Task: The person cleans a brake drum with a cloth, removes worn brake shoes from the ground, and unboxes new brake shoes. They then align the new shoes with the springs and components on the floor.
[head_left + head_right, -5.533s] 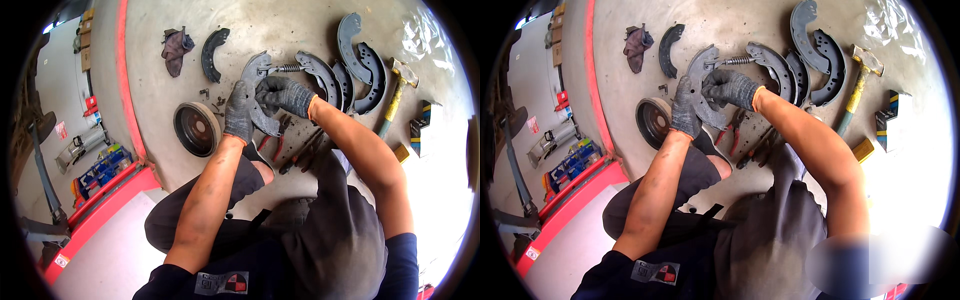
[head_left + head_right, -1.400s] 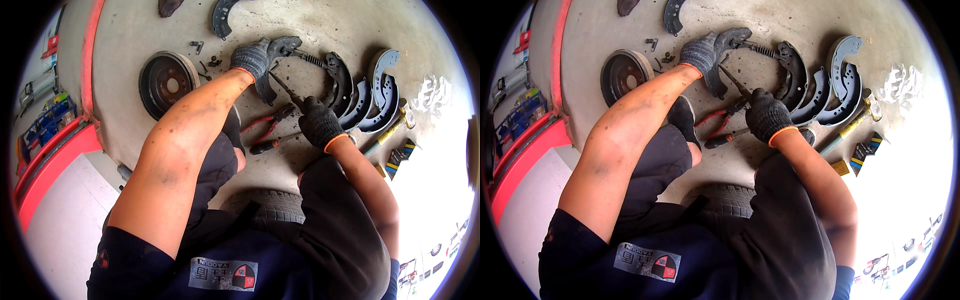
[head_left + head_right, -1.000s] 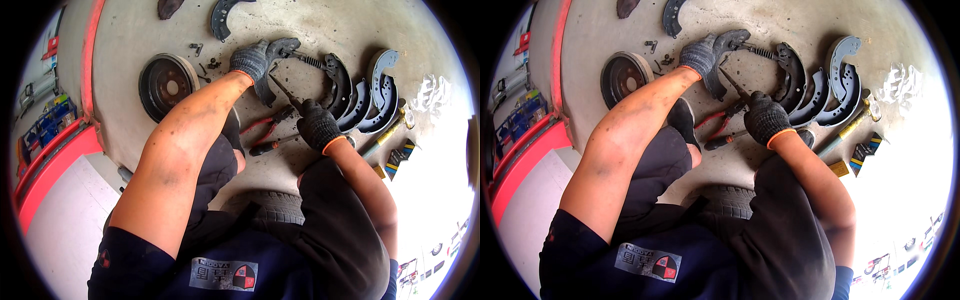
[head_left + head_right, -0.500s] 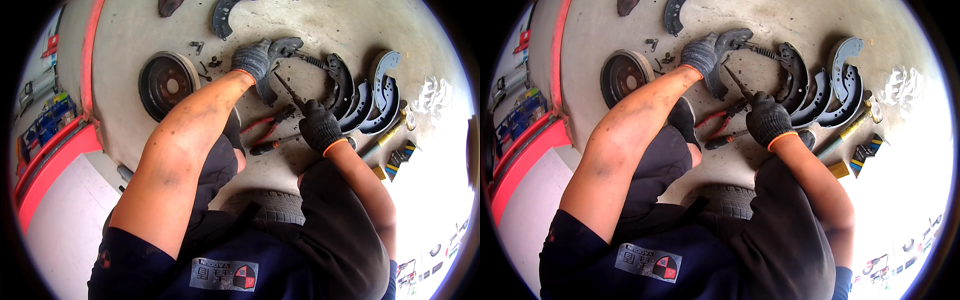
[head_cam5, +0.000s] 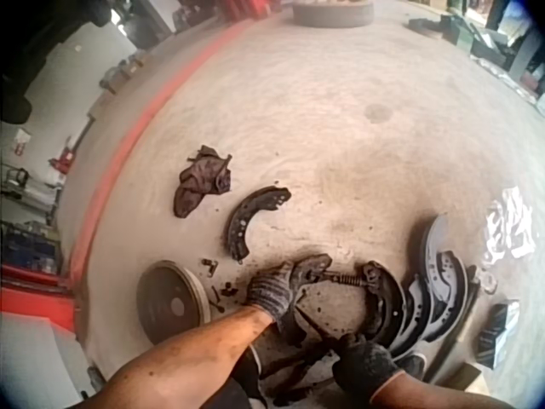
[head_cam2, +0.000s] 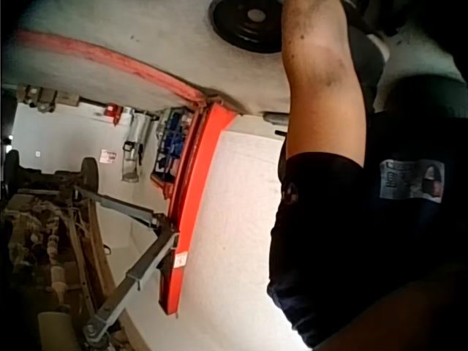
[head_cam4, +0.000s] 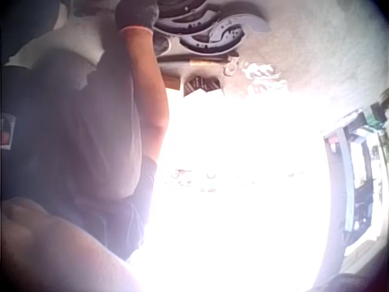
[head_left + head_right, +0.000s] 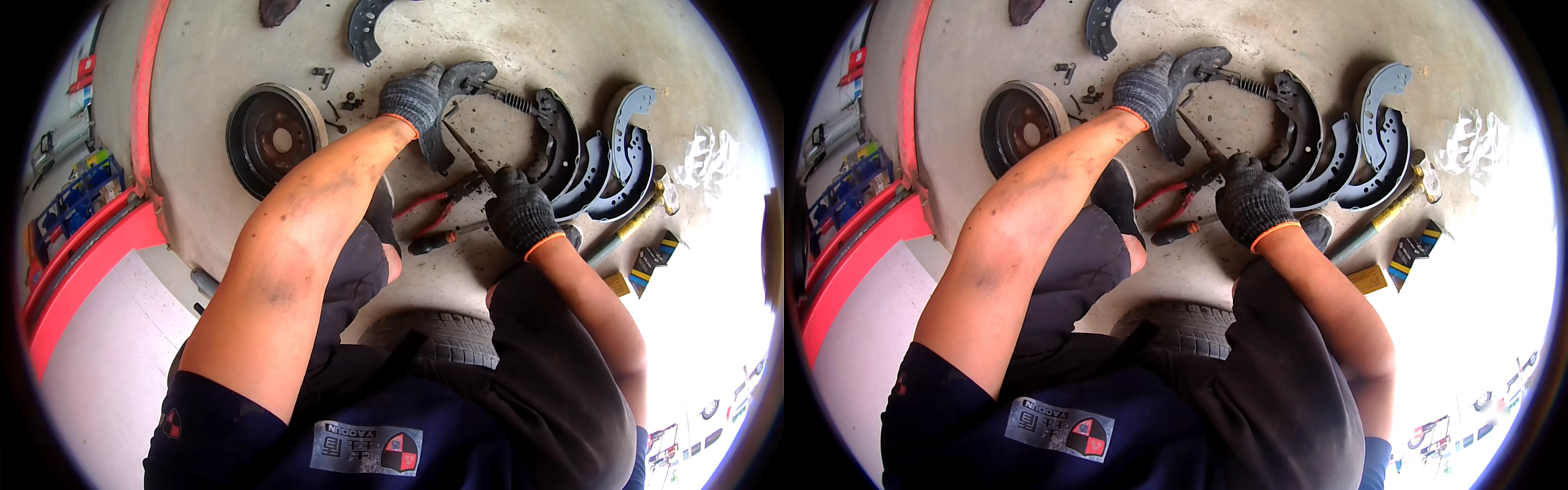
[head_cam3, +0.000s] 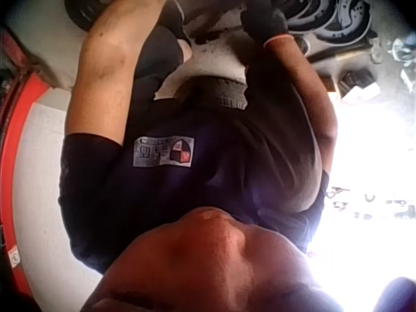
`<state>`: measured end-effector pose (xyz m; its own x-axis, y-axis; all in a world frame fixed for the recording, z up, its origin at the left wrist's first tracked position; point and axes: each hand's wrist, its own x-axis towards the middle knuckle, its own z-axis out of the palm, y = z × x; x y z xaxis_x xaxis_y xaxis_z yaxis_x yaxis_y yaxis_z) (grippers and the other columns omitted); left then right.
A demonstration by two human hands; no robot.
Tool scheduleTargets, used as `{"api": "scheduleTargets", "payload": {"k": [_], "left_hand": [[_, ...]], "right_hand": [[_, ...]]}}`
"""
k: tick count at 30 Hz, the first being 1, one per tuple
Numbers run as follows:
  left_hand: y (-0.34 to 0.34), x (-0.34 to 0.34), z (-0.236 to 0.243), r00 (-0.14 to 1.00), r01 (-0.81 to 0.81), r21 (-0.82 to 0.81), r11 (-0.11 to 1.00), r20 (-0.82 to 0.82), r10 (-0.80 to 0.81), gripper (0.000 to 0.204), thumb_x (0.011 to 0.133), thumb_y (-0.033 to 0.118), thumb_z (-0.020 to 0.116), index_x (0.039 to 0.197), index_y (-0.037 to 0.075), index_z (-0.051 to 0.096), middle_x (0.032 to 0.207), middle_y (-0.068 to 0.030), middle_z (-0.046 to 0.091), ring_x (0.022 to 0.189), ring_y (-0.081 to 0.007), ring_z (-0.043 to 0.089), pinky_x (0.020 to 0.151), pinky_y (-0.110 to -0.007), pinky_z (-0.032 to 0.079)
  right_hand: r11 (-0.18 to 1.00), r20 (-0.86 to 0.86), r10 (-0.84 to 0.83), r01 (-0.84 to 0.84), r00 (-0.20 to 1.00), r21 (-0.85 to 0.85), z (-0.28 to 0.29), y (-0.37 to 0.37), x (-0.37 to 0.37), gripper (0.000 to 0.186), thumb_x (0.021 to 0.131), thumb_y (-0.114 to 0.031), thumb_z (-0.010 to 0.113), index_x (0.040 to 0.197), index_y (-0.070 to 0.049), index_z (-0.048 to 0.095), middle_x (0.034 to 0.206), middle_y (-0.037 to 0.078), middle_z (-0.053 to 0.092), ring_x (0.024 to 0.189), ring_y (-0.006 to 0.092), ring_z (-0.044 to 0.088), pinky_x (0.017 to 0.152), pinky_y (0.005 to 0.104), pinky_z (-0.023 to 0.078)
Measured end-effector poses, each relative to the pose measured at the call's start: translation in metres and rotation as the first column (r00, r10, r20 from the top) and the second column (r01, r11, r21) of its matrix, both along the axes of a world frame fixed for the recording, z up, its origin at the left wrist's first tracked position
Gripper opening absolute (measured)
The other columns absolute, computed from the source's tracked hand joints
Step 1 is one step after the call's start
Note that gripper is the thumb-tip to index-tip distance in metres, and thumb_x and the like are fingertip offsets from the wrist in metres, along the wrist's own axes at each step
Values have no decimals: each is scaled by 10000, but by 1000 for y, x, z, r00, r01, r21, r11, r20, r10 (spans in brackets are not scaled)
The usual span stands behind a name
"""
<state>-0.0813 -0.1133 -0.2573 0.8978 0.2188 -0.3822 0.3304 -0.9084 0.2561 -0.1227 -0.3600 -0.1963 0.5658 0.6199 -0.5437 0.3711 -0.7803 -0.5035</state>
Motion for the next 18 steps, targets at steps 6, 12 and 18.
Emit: {"api": "scheduleTargets", "payload": {"k": [6, 12, 18], "left_hand": [[3, -4, 3, 998, 17, 7, 1000, -60, -17, 552, 1024, 528, 300, 1201, 109, 613, 1080, -207, 695, 977, -399, 672, 862, -500, 531], [0, -2, 4, 999, 9, 9, 1000, 32, -9, 510, 1021, 496, 357, 1135, 74, 620, 992, -239, 695, 908, -431, 666, 832, -521, 520], [5, -4, -2, 999, 38, 43, 998, -10, -38, 524, 1028, 498, 321, 1157, 88, 621, 1021, -208, 707, 947, -403, 679, 842, -514, 530]], "right_hand": [[998, -65, -57, 55, 996, -29, 6, 11, 1, 359, 851, -193, 624, 1130, 12, 530, 1030, 276, 635, 950, 433, 656, 839, 506, 538], [961, -76, -273, 276, 959, 32, -4, 16, 7, 364, 871, -183, 606, 1192, -23, 542, 1108, 273, 616, 1013, 443, 633, 894, 530, 507], [973, -83, 63, -79, 995, -218, 16, 33, 32, 323, 911, -130, 519, 1214, -23, 544, 1027, 288, 682, 984, 404, 683, 854, 494, 537]]}}
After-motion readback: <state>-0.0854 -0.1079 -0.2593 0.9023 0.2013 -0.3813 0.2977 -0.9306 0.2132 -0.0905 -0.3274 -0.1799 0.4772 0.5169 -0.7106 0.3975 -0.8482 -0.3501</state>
